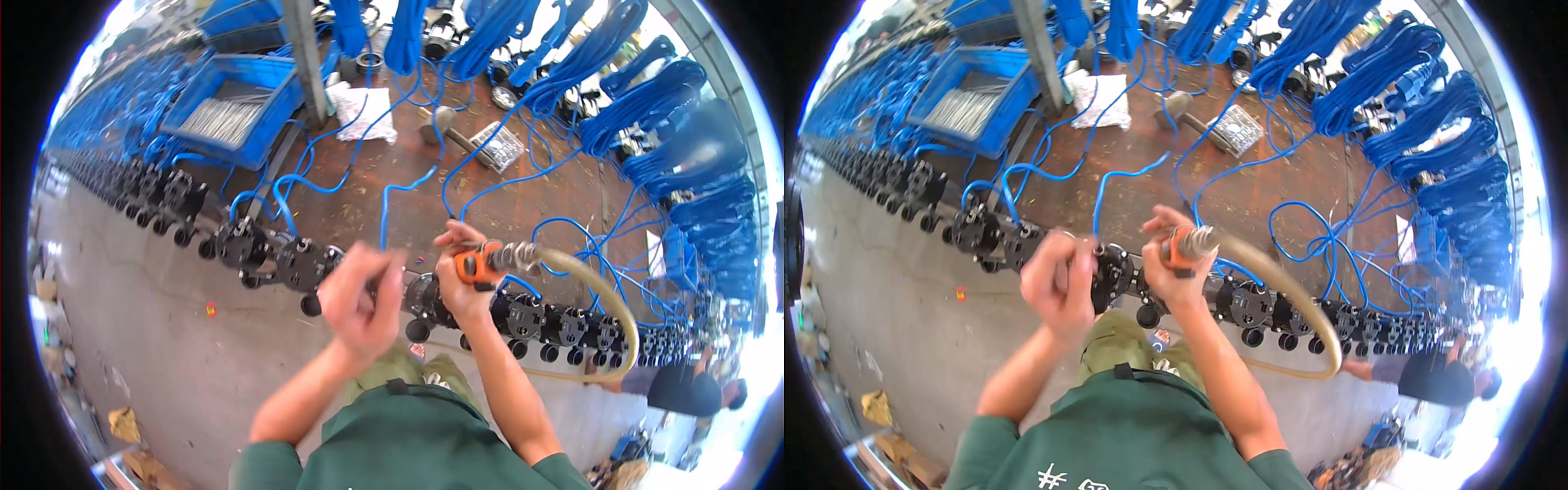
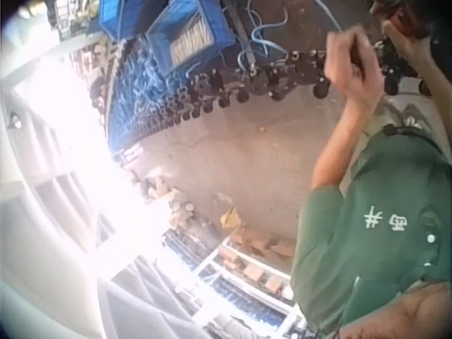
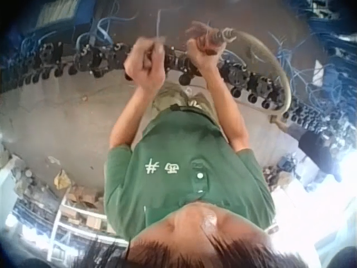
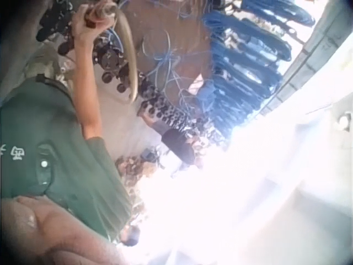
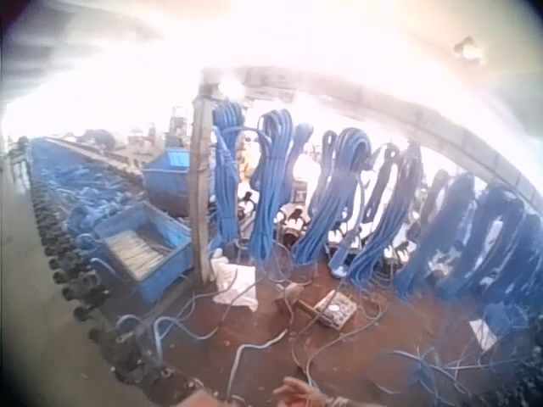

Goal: The person takes metal rods from a container and inserts them into the bases of industrial water pumps along a production line, then uses a pneumatic screwdriver to secure screws into the assembly.

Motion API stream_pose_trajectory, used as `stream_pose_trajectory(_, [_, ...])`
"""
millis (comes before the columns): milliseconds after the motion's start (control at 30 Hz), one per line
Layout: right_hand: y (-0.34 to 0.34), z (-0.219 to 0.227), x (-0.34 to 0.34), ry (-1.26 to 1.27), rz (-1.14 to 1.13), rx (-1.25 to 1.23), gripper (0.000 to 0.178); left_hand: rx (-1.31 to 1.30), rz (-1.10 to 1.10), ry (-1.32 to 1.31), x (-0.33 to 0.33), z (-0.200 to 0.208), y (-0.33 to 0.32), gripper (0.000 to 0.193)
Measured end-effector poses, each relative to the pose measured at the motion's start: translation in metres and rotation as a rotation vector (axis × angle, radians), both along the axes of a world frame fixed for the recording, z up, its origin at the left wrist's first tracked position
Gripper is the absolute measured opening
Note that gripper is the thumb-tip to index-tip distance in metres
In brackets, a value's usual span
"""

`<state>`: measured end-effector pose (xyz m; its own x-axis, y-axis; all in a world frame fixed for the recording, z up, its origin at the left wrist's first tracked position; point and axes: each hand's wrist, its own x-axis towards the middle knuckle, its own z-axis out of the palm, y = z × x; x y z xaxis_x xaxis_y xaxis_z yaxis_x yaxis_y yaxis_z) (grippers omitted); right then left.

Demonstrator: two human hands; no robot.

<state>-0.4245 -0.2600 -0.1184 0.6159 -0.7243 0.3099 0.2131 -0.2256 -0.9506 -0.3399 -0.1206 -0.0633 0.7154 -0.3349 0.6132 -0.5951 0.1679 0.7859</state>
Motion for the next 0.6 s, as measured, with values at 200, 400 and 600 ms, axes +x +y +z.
stream_pose_trajectory(200, [0.015, 0.029, -0.042, -0.167, 0.353, 0.193, 0.038, 0.325, 0.187, 0.494, -0.140, -0.176, 0.035, 0.011])
stream_pose_trajectory(400, [0.031, -0.012, -0.054, 0.039, 0.486, 0.044, 0.033, 0.452, 0.171, 0.217, -0.163, -0.257, 0.009, 0.013])
stream_pose_trajectory(600, [0.025, -0.022, -0.054, 0.056, 0.492, 0.019, 0.027, 0.337, 0.245, 0.433, -0.184, -0.238, -0.009, 0.021])
